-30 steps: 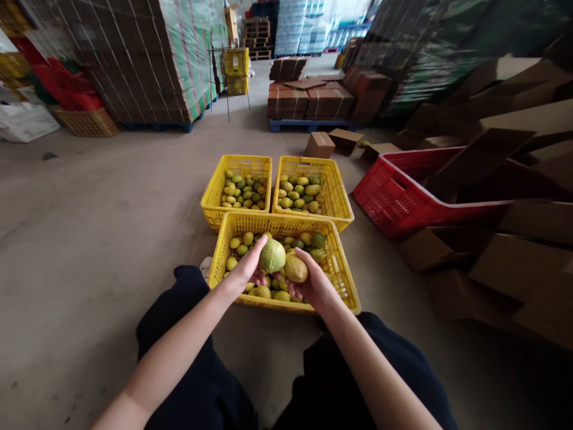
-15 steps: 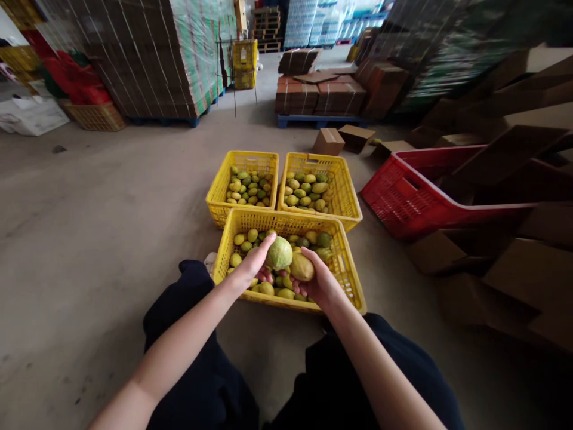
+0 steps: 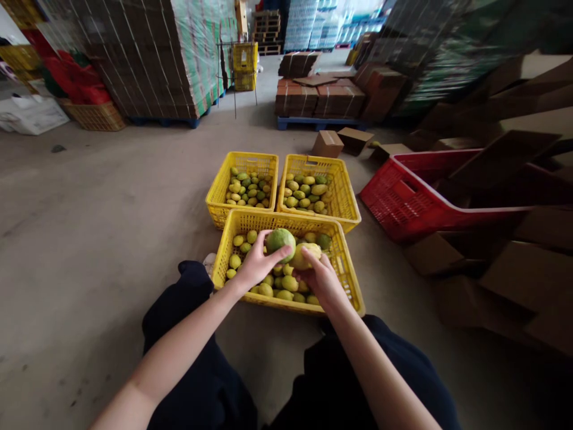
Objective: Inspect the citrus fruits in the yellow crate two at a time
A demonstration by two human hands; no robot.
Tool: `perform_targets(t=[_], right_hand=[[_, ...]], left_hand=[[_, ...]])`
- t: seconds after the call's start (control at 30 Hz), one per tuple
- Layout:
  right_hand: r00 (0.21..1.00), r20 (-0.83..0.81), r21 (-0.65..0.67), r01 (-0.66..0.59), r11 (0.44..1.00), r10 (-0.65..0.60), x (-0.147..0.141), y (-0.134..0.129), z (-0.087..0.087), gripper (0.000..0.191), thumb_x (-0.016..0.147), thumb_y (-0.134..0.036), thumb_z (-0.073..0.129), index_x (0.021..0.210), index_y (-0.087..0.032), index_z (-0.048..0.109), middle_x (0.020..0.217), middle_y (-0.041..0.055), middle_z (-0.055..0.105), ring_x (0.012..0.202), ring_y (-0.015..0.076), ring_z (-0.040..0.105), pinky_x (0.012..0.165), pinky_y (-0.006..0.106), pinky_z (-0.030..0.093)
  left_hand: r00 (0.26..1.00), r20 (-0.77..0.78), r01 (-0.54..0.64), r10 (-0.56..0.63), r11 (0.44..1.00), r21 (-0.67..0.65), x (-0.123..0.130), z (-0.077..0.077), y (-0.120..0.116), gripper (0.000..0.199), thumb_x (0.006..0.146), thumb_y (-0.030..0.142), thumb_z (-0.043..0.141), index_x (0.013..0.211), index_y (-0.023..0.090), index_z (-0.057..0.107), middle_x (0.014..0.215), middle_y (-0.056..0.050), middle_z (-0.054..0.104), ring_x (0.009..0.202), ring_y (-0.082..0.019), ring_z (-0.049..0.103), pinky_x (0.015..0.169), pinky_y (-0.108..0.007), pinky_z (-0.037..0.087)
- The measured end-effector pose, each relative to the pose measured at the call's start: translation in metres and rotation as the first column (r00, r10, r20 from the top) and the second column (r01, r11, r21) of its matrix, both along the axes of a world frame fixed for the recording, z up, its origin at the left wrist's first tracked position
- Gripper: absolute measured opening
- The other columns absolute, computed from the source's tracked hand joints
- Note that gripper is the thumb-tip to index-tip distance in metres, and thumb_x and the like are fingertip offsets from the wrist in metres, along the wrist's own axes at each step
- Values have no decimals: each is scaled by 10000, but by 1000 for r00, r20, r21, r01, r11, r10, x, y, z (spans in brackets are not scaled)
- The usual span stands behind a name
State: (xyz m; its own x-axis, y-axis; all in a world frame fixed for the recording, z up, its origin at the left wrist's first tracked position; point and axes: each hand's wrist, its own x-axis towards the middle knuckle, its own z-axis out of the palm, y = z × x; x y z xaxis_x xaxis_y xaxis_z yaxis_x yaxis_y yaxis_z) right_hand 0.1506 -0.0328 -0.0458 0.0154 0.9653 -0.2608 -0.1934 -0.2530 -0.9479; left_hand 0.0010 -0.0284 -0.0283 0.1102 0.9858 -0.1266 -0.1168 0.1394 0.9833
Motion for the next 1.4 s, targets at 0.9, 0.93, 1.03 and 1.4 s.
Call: perform_targets(t=[0.9, 0.93, 1.03, 1.4], right_hand=[[981, 40, 431, 153, 890, -188, 5, -10, 17, 464, 603, -248, 805, 965, -256, 515, 993, 0, 617, 857, 175, 631, 740, 312, 540], [987, 16, 403, 142, 904, -162, 6, -10, 18, 439, 611, -253, 801, 961, -257, 537, 967, -8, 622, 830, 169, 626, 706, 296, 536], [994, -62, 317, 107, 942, -92, 7, -10, 21, 349, 641, -303, 778, 927, -243, 588, 891, -9, 631, 771, 163, 606, 597, 255, 496], [915, -403, -23, 1, 1000, -10, 4, -3, 22, 285, 684, -419, 664, 849, -199, 590, 720, 10, 637, 569, 147, 567, 453, 252, 425]], left_hand=[[975, 208, -115, 81, 981, 157, -2, 9, 2, 549, 550, 277, 849, 996, 204, 537, 1022, -41, 609, 966, -185, 593, 800, -273, 496], [961, 261, -120, 94, 989, 87, -3, 10, 3, 509, 560, 298, 839, 974, 192, 562, 998, -40, 621, 937, -183, 602, 786, -275, 502], [908, 407, -60, 96, 993, -100, -5, 12, 5, 400, 627, 362, 784, 931, 165, 614, 964, -58, 650, 909, -210, 623, 757, -312, 531], [720, 642, 93, 262, 881, -465, -8, 19, 11, 351, 888, 438, 444, 969, 136, 602, 821, -101, 672, 661, -192, 675, 537, -274, 569]])
